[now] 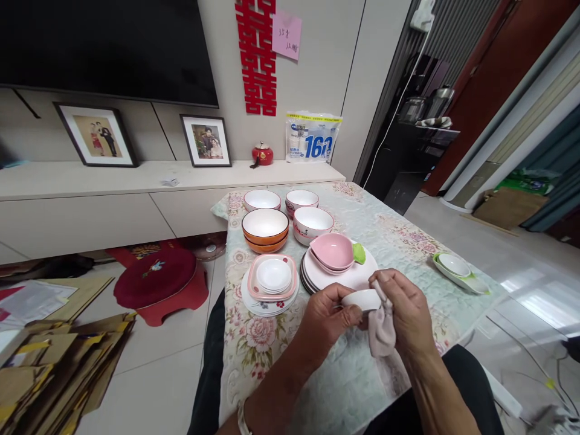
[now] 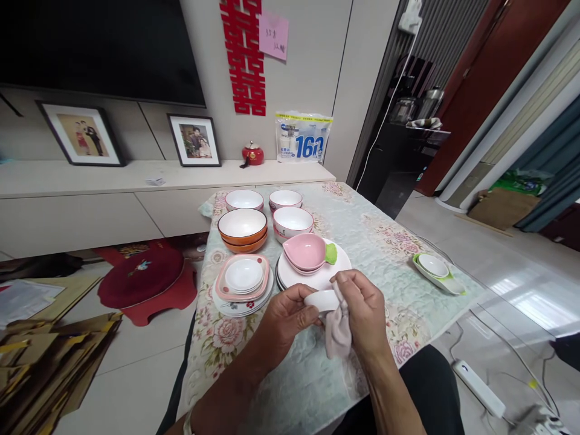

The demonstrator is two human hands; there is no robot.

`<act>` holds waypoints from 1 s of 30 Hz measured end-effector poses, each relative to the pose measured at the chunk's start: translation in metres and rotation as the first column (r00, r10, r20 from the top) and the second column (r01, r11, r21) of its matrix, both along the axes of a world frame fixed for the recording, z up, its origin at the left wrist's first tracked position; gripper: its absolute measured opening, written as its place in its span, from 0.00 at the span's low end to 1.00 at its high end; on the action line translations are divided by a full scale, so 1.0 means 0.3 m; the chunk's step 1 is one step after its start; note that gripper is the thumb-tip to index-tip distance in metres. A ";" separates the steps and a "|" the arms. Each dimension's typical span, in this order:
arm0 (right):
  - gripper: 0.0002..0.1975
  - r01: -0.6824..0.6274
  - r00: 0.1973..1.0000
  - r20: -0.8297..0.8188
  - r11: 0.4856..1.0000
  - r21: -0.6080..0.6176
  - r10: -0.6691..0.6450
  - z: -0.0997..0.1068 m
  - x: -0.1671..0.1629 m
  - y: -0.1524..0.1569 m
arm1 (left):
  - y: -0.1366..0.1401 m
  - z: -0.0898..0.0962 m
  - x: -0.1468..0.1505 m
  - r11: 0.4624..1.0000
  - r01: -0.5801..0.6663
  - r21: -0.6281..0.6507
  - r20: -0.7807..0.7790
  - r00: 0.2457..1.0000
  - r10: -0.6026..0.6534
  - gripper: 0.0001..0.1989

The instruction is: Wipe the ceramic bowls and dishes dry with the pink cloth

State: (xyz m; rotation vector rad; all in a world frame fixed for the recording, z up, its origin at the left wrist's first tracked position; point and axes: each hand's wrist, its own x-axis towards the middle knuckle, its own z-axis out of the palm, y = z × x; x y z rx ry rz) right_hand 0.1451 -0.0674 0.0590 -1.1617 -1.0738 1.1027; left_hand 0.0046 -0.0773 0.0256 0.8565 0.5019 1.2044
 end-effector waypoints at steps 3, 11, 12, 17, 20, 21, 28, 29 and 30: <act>0.14 0.004 0.943 0.325 0.979 0.202 -0.071 0.006 0.021 0.000 | 0.002 0.000 -0.007 0.999 -0.016 0.043 -0.067 0.998 0.019 0.14; 0.16 0.107 0.992 -0.079 0.991 0.079 -0.101 -0.025 -0.052 -0.013 | -0.002 0.006 0.012 0.999 -0.024 -0.032 0.345 0.938 0.034 0.11; 0.17 0.103 0.990 -0.099 0.993 0.056 -0.097 -0.032 -0.058 -0.015 | -0.004 0.013 0.011 0.998 -0.013 -0.053 0.372 0.928 0.032 0.11; 0.15 0.081 0.979 0.176 0.988 0.130 -0.103 -0.074 -0.069 -0.027 | -0.002 0.052 -0.008 0.993 -0.099 -0.062 0.404 0.907 0.116 0.13; 0.11 -0.028 0.915 0.392 0.957 0.289 -0.091 -0.104 -0.083 -0.047 | 0.008 0.067 -0.025 0.981 -0.187 -0.047 0.412 0.891 0.190 0.13; 0.10 -0.067 0.893 0.440 0.936 0.345 -0.098 -0.117 -0.091 -0.055 | 0.013 0.068 -0.029 0.974 -0.221 -0.060 0.413 0.882 0.225 0.12; 0.21 -0.384 0.642 0.746 0.769 0.511 -0.175 -0.204 -0.137 -0.092 | 0.031 0.035 -0.056 0.924 -0.380 -0.044 0.270 0.886 0.377 0.11; 0.21 -0.413 0.617 0.767 0.756 0.508 -0.178 -0.206 -0.137 -0.096 | 0.031 0.030 -0.059 0.917 -0.400 -0.003 0.217 0.894 0.391 0.09; 0.20 -0.428 0.609 0.773 0.747 0.509 -0.178 -0.204 -0.135 -0.099 | 0.029 0.026 -0.062 0.905 -0.423 0.052 0.160 0.898 0.410 0.08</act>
